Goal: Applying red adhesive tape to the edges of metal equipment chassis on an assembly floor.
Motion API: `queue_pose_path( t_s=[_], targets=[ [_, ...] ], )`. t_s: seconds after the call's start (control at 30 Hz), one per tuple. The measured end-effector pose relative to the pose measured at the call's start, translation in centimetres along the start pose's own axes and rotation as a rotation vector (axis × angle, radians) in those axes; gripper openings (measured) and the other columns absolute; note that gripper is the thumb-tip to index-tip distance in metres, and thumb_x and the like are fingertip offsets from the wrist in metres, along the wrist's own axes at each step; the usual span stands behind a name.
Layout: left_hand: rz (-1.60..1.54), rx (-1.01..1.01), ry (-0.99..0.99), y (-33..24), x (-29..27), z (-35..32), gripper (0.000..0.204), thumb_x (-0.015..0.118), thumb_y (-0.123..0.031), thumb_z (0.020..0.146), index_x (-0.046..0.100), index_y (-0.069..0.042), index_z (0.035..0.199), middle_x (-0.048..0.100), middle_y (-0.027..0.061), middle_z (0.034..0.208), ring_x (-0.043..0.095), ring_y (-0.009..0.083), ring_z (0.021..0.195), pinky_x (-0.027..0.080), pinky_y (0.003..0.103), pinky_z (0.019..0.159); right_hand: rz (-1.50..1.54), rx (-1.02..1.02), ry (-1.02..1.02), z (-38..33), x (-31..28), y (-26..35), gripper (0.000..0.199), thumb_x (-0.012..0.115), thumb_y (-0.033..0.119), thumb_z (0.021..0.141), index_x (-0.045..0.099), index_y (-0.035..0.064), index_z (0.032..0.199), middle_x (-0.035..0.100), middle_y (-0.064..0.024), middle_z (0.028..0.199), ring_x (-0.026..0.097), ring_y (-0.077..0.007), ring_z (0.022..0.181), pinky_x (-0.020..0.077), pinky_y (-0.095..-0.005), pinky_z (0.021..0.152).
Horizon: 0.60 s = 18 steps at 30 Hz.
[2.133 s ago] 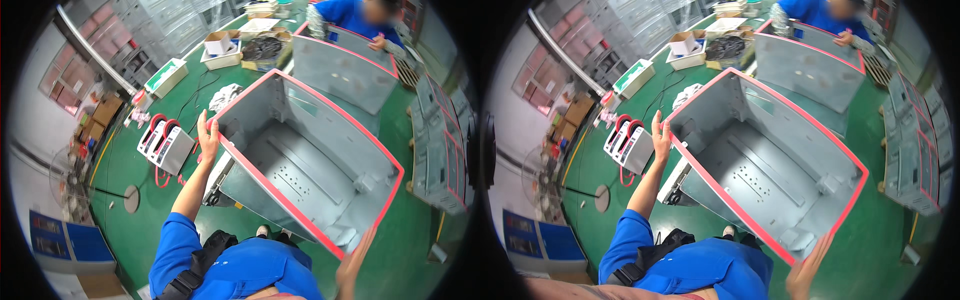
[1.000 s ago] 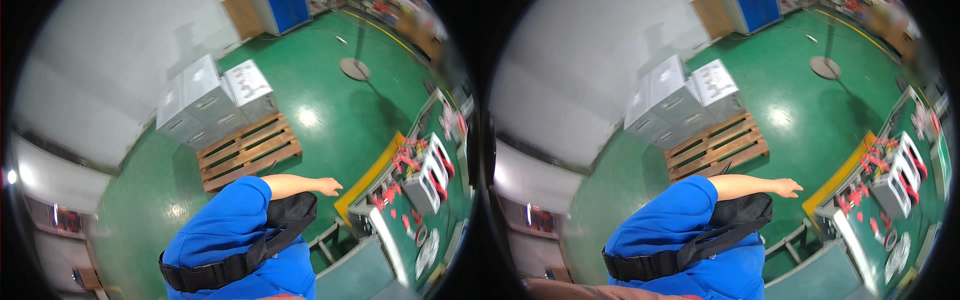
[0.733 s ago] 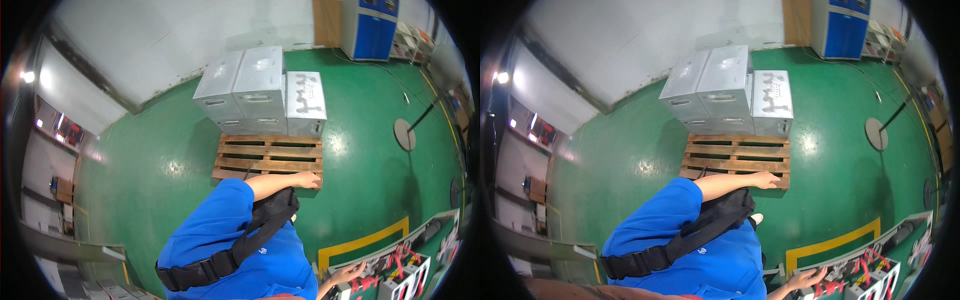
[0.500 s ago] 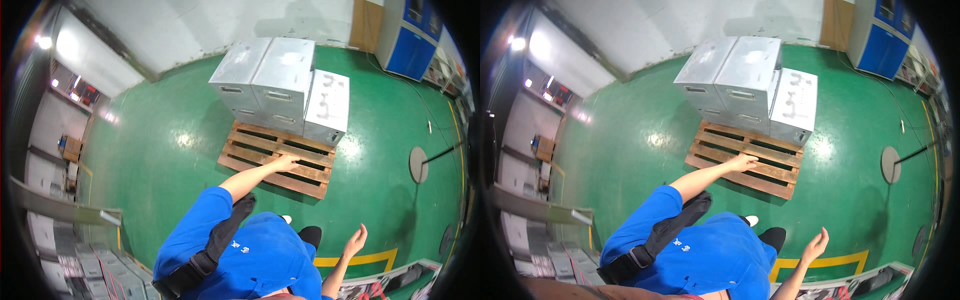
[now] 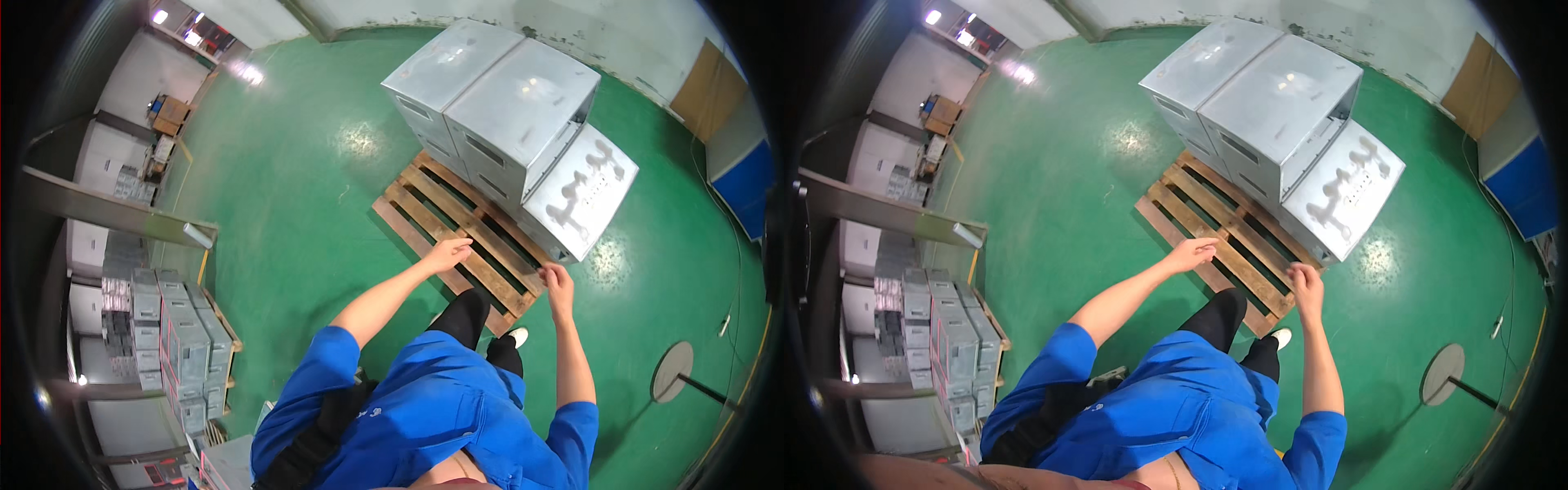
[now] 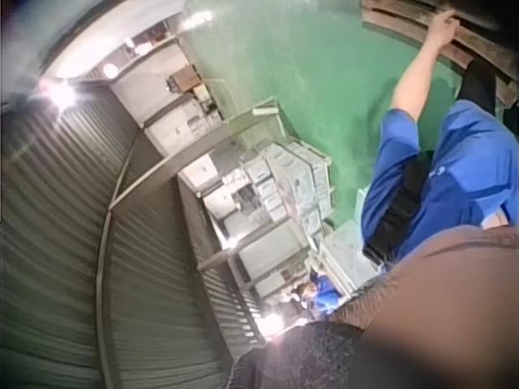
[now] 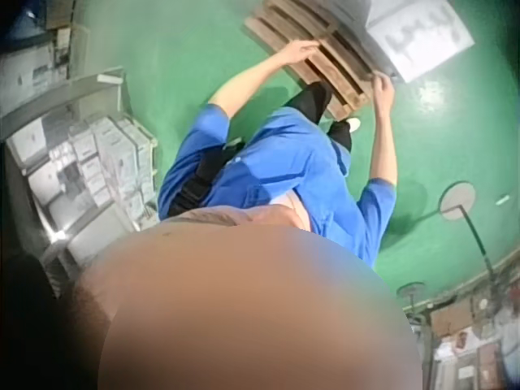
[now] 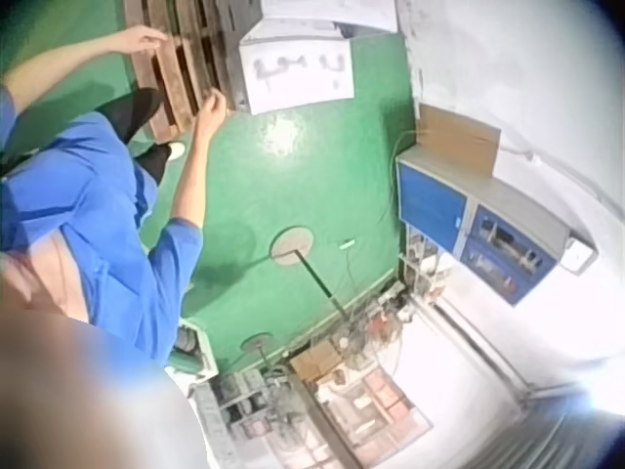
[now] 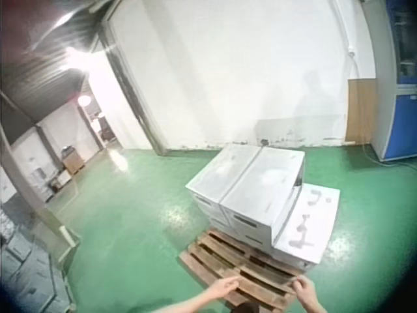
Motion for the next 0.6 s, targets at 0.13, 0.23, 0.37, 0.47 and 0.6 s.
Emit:
queue_pose_path(
  t_s=[0.13,0.23,0.37,0.47,0.6],
  targets=[
    [-0.292,-0.075,-0.108,0.8,-0.6,0.1,0.038,0.052,-0.021,0.088,0.047,-0.003,0.121,0.060,0.0071,0.099,0.058,0.0120,0.080,0.048,0.026,0.070,0.264,0.226,0.206,9.5,6.8,-0.5,0.018,0.049,0.013,0.087,0.059,0.0003,0.095,0.062,-0.0067,0.082,0.056,-0.0094,0.072,0.0467,-0.0220,0.067],
    [-0.268,-0.197,-0.193,2.9,-3.2,1.9,0.037,0.050,-0.019,0.089,0.047,0.000,0.120,0.061,0.0090,0.098,0.060,0.0135,0.080,0.049,0.025,0.069,0.644,0.463,0.263,16.6,12.9,-1.8,0.024,0.054,0.019,0.085,0.056,0.0016,0.101,0.062,-0.0066,0.086,0.057,-0.0140,0.072,0.0464,-0.0267,0.065],
    [-0.182,-0.168,-0.272,3.8,-9.2,5.5,0.035,0.050,-0.016,0.089,0.047,0.001,0.120,0.061,0.0096,0.097,0.061,0.0140,0.079,0.050,0.025,0.068,1.062,0.689,-0.069,26.6,19.5,-5.1,0.044,0.067,0.028,0.076,0.049,0.0043,0.109,0.055,-0.0097,0.103,0.055,-0.0190,0.086,0.0452,-0.0320,0.076],
    [-0.265,-0.275,-0.368,5.5,-13.5,8.5,0.032,0.050,-0.010,0.087,0.050,0.000,0.117,0.063,0.0096,0.094,0.061,0.0136,0.074,0.050,0.024,0.064,1.504,0.632,-0.343,33.2,22.6,-7.0,0.052,0.073,0.029,0.071,0.048,0.0098,0.113,0.049,-0.0053,0.109,0.045,-0.0197,0.100,0.0369,-0.0339,0.091],
    [-0.225,-0.408,-0.384,8.9,-18.3,12.3,0.033,0.050,-0.010,0.087,0.048,0.001,0.118,0.062,0.0100,0.092,0.061,0.0143,0.072,0.050,0.024,0.062,1.600,0.468,-0.558,34.3,23.9,-5.2,0.054,0.074,0.030,0.069,0.049,0.0132,0.113,0.047,-0.0025,0.114,0.042,-0.0205,0.105,0.0344,-0.0353,0.094]
  ],
)
Point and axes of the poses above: each hand's wrist, its own z-axis towards the middle knuckle, its own x-axis out of the palm, y = z × x, the point moved 5 cm from there along z, towards the middle knuckle
